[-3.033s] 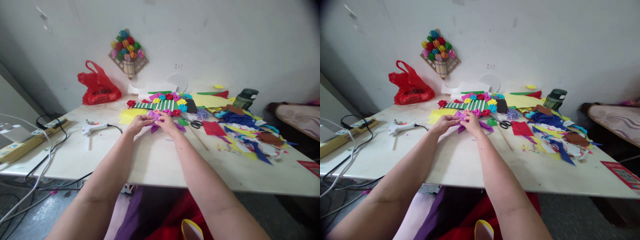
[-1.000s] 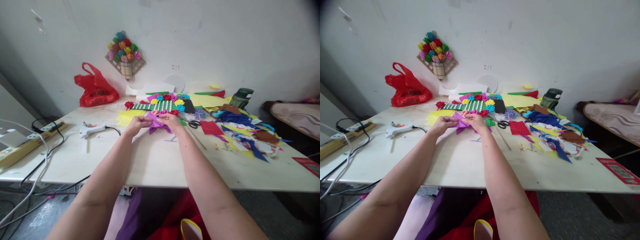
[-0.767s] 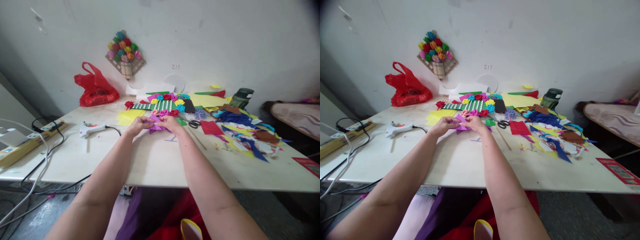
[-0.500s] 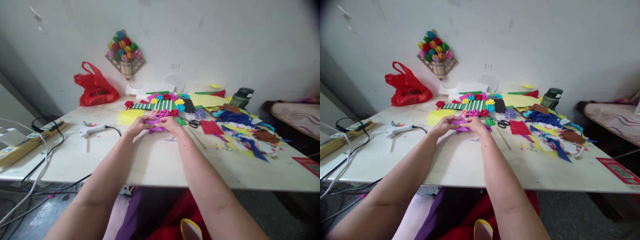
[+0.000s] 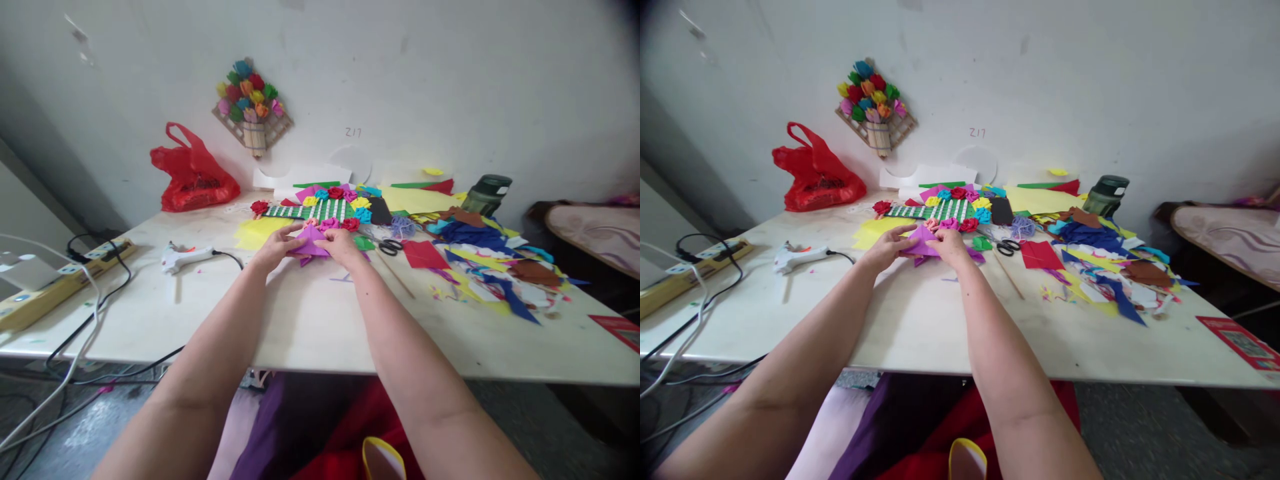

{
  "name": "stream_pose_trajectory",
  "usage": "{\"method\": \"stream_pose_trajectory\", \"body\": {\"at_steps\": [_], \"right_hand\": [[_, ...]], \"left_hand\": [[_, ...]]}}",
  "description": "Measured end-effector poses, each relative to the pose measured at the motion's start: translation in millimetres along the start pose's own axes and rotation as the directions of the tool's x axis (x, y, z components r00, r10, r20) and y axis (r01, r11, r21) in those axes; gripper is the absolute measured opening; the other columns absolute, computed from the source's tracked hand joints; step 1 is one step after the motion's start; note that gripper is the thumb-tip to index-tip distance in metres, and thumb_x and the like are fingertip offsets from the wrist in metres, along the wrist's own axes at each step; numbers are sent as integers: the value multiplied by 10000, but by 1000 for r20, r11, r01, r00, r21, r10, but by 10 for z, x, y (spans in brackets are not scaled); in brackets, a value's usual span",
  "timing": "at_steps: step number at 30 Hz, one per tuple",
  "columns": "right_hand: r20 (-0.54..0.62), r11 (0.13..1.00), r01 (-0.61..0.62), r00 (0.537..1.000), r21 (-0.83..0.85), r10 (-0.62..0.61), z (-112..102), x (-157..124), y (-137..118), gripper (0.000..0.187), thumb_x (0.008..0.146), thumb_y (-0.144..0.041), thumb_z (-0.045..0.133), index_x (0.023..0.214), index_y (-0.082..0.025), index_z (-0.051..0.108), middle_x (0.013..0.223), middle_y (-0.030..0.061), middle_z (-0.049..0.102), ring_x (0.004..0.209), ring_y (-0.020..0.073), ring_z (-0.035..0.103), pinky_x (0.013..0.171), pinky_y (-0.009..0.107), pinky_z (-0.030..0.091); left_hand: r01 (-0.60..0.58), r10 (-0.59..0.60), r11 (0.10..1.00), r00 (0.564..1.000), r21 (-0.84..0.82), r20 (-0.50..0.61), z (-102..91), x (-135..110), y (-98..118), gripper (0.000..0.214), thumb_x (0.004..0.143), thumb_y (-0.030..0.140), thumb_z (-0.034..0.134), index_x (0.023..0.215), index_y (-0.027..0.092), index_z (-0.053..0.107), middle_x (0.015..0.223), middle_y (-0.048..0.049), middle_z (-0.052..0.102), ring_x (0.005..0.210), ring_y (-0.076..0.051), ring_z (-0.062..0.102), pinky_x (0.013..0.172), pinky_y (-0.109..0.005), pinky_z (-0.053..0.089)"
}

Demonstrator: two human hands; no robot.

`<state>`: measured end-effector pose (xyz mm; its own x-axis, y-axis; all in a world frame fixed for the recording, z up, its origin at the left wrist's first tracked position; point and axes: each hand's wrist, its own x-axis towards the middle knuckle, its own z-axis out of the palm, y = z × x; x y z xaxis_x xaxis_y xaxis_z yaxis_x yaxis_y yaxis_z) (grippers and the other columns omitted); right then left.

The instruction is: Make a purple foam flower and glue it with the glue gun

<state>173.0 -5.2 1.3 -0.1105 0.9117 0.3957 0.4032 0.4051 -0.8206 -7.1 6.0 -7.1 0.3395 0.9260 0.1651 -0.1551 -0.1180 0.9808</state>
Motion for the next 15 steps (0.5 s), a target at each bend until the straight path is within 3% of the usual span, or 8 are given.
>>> {"method": "stream_pose_trajectory", "body": {"at_steps": [3, 6, 10, 15], "right_hand": [[0, 999, -15, 1000, 29, 15, -4, 3, -5, 213, 639, -276, 604, 509, -188, 460, 535, -36, 441, 583, 116, 417, 548, 234, 309], [-7, 999, -16, 1000, 46, 16, 0, 27, 42, 190, 638, -294, 605, 536, -187, 485, 546, -38, 453, 585, 117, 425, 549, 232, 318], [-35, 998, -22, 999, 61, 24, 14, 61, 119, 237, 629, -350, 606, 537, -189, 459, 525, -50, 404, 549, 102, 383, 525, 231, 293], [-14, 993, -61, 998, 105, 63, 24, 46, 102, 247, 628, -374, 593, 544, -197, 442, 515, -58, 398, 519, 93, 346, 510, 236, 269]], "left_hand": [[32, -35, 998, 998, -62, -55, -18, 5, 22, 506, 717, 412, 659, 1087, 81, 564, 724, -51, 640, 608, -166, 646, 592, -318, 565], [73, -73, 996, 997, -50, -9, -34, -3, 38, 479, 725, 478, 635, 980, 75, 584, 717, -86, 660, 600, -192, 662, 567, -298, 558], [92, -92, 996, 994, -12, 63, -53, -25, 39, 433, 696, 458, 675, 857, 65, 594, 704, -136, 685, 631, -208, 676, 573, -263, 545], [114, -113, 993, 993, -21, 43, -83, -19, 20, 252, 698, 300, 710, 752, 90, 582, 671, -105, 693, 581, -156, 665, 546, -205, 523]]}}
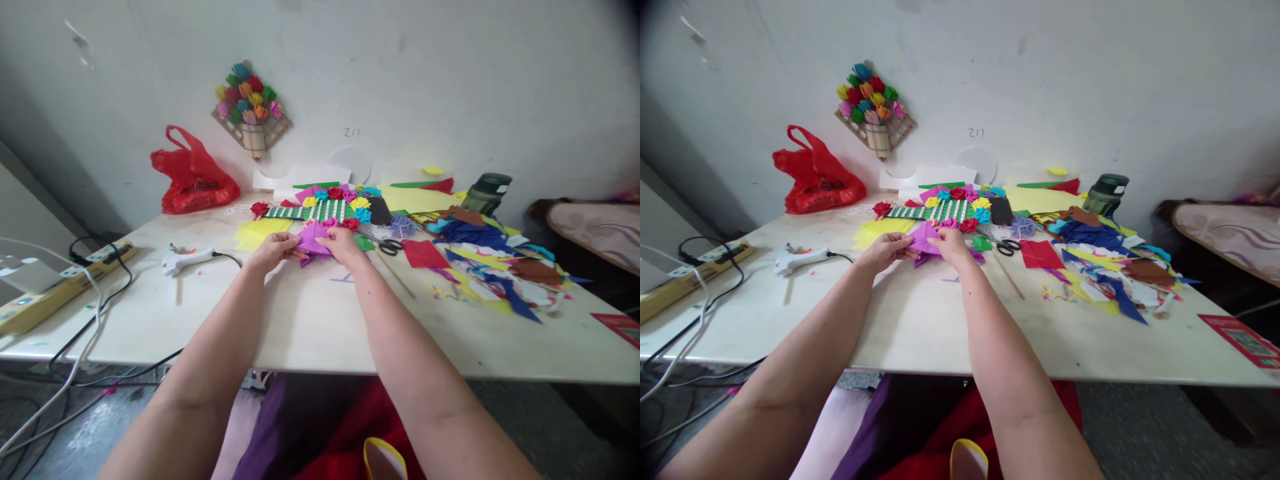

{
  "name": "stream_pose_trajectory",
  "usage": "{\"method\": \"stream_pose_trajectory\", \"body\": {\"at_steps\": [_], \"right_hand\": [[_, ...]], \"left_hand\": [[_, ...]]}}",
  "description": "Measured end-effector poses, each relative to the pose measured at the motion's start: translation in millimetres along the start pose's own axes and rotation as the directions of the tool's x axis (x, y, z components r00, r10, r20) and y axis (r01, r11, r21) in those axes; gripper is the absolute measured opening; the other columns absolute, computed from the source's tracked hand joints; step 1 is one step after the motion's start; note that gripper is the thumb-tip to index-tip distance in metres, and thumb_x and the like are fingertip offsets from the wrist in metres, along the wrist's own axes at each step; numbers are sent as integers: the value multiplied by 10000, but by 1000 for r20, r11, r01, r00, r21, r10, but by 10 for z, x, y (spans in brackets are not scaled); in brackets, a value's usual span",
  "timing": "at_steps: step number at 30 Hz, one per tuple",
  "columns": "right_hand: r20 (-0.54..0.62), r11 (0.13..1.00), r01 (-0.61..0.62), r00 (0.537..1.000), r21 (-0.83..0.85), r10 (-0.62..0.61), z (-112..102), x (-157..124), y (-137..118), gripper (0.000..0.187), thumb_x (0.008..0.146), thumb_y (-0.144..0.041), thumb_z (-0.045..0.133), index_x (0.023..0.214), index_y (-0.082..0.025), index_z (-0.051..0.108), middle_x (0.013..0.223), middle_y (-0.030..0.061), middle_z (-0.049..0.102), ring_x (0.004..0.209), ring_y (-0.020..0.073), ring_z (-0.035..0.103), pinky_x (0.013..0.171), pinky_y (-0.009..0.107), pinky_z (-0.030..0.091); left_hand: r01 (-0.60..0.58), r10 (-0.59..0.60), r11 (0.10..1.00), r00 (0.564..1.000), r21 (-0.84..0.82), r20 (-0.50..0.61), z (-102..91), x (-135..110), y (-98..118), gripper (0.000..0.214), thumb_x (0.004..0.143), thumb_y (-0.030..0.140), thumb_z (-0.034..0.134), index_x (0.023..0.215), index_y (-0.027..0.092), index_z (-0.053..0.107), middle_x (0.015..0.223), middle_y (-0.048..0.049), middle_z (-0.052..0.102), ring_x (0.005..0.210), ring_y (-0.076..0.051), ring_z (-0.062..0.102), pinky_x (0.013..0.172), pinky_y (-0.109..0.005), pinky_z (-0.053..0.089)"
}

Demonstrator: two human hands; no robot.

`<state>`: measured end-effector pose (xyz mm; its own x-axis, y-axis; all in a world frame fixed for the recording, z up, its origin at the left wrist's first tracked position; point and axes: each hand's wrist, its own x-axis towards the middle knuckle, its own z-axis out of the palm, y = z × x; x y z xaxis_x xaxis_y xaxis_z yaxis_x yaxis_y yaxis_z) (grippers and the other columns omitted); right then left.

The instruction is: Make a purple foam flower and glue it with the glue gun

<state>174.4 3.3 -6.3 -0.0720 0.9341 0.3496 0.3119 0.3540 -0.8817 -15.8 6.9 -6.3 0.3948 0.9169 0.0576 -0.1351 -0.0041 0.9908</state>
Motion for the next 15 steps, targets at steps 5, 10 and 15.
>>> {"method": "stream_pose_trajectory", "body": {"at_steps": [5, 10, 15], "right_hand": [[-3, 1000, -3, 1000, -2, 3, -4, -26, -43, 290, 609, -375, 616, 516, -203, 403, 506, -65, 365, 513, 88, 313, 507, 235, 255], [10, 999, -7, 1000, 35, 6, -9, -29, -42, 273, 609, -352, 614, 513, -202, 407, 503, -63, 377, 524, 93, 354, 513, 229, 286], [11, 995, -59, 998, 84, 58, -8, -47, -79, 221, 594, -357, 617, 544, -189, 481, 514, -54, 438, 512, 93, 384, 498, 228, 304]], "left_hand": [[40, -40, 998, 999, -46, 11, -26, 15, -16, 180, 729, 232, 682, 715, 96, 564, 658, -92, 690, 557, -138, 657, 524, -190, 516], [68, -67, 997, 998, -46, 14, -33, 15, -24, 200, 740, 261, 672, 752, 89, 572, 692, -121, 692, 602, -169, 672, 551, -219, 533], [-65, 69, 996, 996, -63, 64, 1, -16, 7, 483, 670, 287, 736, 1087, 131, 549, 840, -91, 699, 716, -198, 686, 655, -284, 556]]}}
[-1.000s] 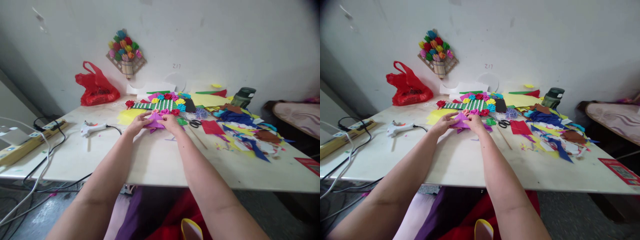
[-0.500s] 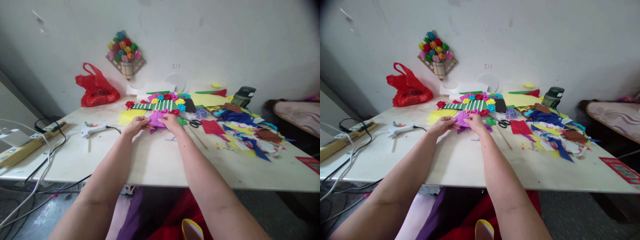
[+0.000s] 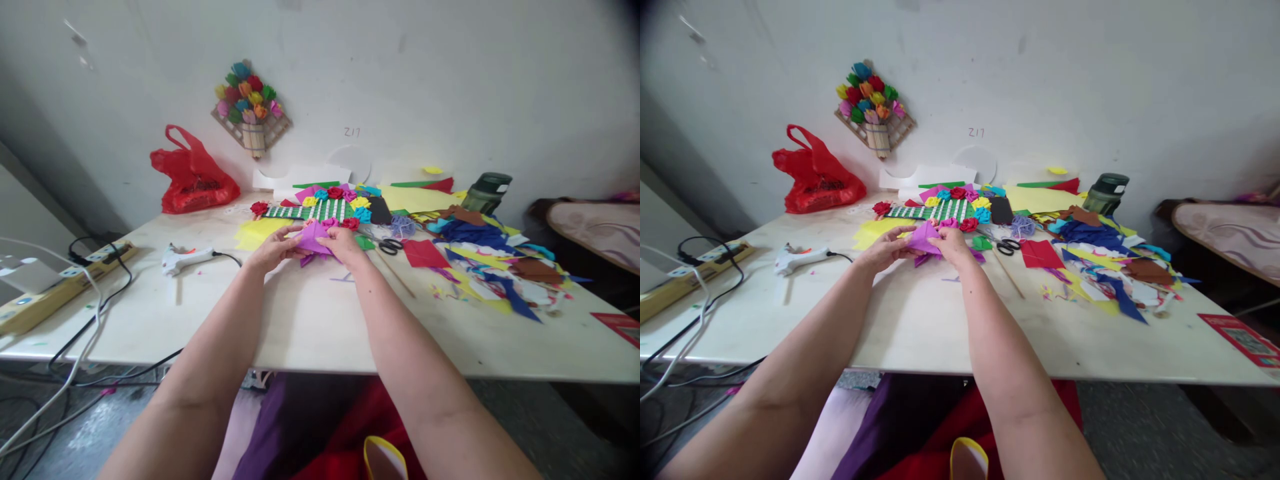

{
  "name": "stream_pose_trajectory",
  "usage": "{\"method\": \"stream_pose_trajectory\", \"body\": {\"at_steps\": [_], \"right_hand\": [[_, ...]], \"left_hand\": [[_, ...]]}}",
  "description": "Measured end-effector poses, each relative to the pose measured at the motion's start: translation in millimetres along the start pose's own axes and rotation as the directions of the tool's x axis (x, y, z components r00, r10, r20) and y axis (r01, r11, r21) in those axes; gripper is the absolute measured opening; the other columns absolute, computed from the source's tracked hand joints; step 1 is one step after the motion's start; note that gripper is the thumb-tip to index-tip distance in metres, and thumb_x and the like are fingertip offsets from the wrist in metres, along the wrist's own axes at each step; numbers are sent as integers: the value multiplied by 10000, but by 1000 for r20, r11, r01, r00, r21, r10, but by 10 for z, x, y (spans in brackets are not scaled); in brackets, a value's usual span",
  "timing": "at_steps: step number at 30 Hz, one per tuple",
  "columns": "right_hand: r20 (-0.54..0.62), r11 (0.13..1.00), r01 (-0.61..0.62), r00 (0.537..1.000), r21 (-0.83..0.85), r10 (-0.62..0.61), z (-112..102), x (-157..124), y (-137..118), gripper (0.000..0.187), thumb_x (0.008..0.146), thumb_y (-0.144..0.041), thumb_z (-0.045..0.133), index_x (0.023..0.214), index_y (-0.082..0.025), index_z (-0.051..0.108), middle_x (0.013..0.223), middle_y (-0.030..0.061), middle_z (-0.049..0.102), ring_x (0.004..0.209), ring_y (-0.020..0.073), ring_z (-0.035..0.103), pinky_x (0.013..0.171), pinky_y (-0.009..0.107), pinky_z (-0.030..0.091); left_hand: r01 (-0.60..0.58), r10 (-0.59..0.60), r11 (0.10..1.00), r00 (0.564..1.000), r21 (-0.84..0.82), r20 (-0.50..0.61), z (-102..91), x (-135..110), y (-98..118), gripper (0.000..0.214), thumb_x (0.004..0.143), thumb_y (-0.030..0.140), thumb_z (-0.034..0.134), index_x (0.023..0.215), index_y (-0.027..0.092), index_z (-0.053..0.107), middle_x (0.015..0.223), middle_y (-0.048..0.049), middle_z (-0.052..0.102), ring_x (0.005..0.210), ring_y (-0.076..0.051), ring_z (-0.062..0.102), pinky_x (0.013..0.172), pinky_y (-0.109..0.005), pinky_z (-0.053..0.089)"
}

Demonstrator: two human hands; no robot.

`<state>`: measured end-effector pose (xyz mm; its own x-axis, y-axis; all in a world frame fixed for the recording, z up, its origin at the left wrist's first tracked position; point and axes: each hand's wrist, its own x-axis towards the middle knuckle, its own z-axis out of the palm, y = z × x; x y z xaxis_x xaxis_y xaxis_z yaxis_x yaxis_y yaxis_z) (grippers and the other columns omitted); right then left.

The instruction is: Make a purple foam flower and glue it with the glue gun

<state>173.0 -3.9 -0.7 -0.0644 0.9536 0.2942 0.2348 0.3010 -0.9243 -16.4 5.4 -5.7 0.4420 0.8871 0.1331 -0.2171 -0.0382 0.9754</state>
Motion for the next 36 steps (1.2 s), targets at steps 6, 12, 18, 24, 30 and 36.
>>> {"method": "stream_pose_trajectory", "body": {"at_steps": [6, 12, 18, 24, 30, 36], "right_hand": [[-3, 999, -28, 1000, 44, 28, 7, -6, -19, 187, 584, -341, 627, 574, -181, 530, 532, -48, 474, 507, 95, 398, 500, 236, 316], [-7, 1000, 2, 1000, 10, -2, 23, 14, 14, 155, 600, -328, 617, 621, -179, 578, 567, -39, 514, 549, 107, 437, 532, 237, 351], [17, 999, 42, 999, -20, -42, 13, 24, 44, 169, 612, -343, 619, 615, -184, 561, 580, -39, 508, 569, 108, 429, 541, 231, 339], [81, 996, 62, 995, -70, -56, 24, -6, 26, 316, 610, -377, 637, 502, -188, 407, 497, -69, 341, 510, 79, 309, 521, 233, 251], [159, 997, 51, 986, -53, -43, 51, -13, 56, 324, 607, -397, 639, 523, -186, 408, 508, -72, 313, 499, 69, 262, 499, 232, 199], [181, 998, 60, 982, 0, -59, 28, -22, 48, 306, 642, -402, 618, 545, -177, 436, 508, -76, 333, 492, 63, 273, 492, 227, 213]], "left_hand": [[-50, 52, 996, 998, 75, -30, 62, -2, 5, 634, 606, 227, 780, 1169, 137, 503, 772, -57, 703, 699, -194, 687, 697, -305, 560], [-7, 15, 996, 996, 90, -82, 27, 38, -52, 520, 585, 218, 795, 1038, 119, 559, 694, -44, 693, 634, -192, 682, 619, -276, 565], [59, -56, 992, 998, 115, -23, 34, 1, -5, 478, 616, 309, 776, 1005, 106, 587, 757, -94, 702, 684, -197, 684, 642, -270, 553], [82, -72, 972, 996, 218, -56, 75, -5, 21, 413, 532, 359, 808, 817, 98, 662, 726, -65, 679, 595, -150, 643, 612, -257, 530], [77, -73, 953, 997, 294, -27, 57, 14, -16, 340, 518, 361, 809, 695, 97, 686, 613, -51, 647, 511, -121, 583, 539, -241, 499], [34, -34, 968, 999, 247, -4, 35, 24, -37, 318, 560, 354, 790, 712, 95, 683, 648, -60, 660, 541, -133, 603, 578, -255, 515]]}}
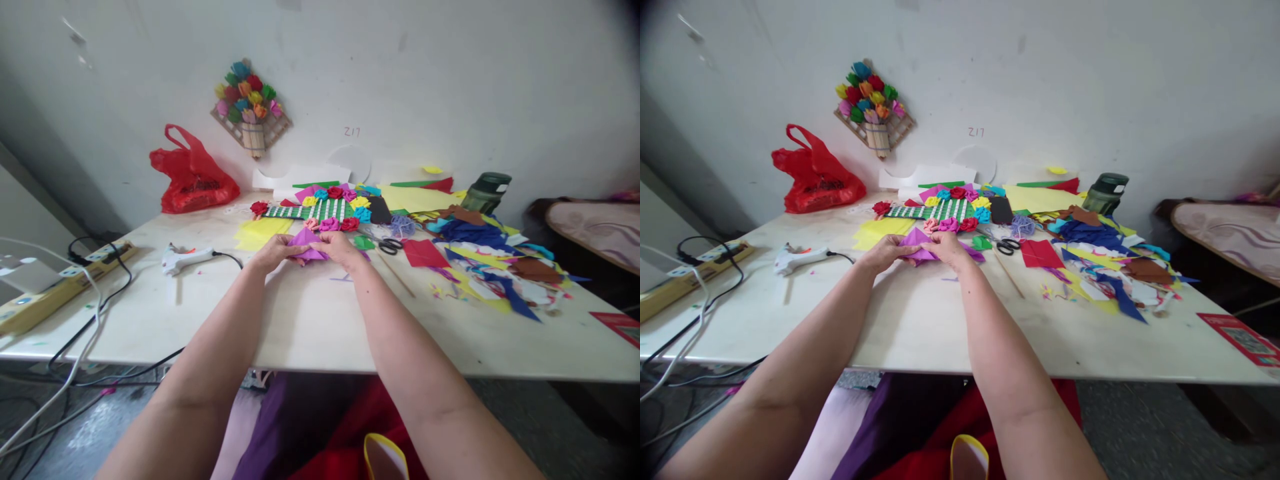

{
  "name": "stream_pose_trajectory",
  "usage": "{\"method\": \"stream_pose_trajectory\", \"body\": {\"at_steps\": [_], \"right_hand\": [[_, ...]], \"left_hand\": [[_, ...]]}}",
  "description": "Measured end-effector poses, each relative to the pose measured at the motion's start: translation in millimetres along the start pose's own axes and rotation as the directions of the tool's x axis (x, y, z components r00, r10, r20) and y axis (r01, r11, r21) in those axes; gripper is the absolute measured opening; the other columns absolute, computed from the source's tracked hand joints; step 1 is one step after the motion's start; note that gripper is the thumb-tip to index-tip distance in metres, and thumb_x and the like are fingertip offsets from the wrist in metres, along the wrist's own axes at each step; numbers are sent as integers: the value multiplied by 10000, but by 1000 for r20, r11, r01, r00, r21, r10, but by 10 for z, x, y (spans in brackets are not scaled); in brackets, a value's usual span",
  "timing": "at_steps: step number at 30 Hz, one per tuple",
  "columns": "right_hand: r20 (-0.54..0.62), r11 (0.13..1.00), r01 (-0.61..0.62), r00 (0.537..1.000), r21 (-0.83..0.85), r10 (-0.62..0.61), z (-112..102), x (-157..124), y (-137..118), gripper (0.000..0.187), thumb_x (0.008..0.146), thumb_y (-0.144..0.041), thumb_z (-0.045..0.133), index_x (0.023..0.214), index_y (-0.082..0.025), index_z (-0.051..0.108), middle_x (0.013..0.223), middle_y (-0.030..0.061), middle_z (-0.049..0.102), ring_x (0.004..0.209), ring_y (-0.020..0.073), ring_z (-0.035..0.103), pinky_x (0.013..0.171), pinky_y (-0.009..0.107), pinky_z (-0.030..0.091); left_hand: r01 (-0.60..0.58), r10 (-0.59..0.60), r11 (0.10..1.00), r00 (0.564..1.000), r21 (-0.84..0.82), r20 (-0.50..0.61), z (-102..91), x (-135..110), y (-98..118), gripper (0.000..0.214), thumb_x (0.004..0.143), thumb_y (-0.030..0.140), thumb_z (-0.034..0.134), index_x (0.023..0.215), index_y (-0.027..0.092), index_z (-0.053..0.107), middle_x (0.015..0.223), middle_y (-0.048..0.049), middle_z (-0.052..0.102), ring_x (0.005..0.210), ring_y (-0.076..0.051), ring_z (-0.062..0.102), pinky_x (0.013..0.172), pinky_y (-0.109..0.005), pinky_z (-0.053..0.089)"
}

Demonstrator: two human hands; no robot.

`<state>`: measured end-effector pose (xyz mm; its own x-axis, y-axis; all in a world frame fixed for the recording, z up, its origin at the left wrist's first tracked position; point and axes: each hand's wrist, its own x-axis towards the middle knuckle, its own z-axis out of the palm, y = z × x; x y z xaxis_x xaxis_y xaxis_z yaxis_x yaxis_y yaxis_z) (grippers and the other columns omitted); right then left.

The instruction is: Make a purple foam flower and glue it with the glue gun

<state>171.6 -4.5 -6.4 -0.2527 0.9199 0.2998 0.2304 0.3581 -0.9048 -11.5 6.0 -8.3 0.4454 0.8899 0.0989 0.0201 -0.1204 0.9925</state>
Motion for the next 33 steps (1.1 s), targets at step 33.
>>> {"method": "stream_pose_trajectory", "body": {"at_steps": [33], "right_hand": [[93, 946, -176, 983, 271, 156, 1, -34, -99, 230, 614, -217, 738, 800, -137, 628, 618, -12, 634, 481, 103, 588, 454, 211, 504]], "left_hand": [[-94, 124, 974, 982, 204, -140, 15, -20, 41, 353, 634, 395, 719, 533, 136, 503, 404, 28, 494, 368, -52, 407, 392, -189, 307]]}}
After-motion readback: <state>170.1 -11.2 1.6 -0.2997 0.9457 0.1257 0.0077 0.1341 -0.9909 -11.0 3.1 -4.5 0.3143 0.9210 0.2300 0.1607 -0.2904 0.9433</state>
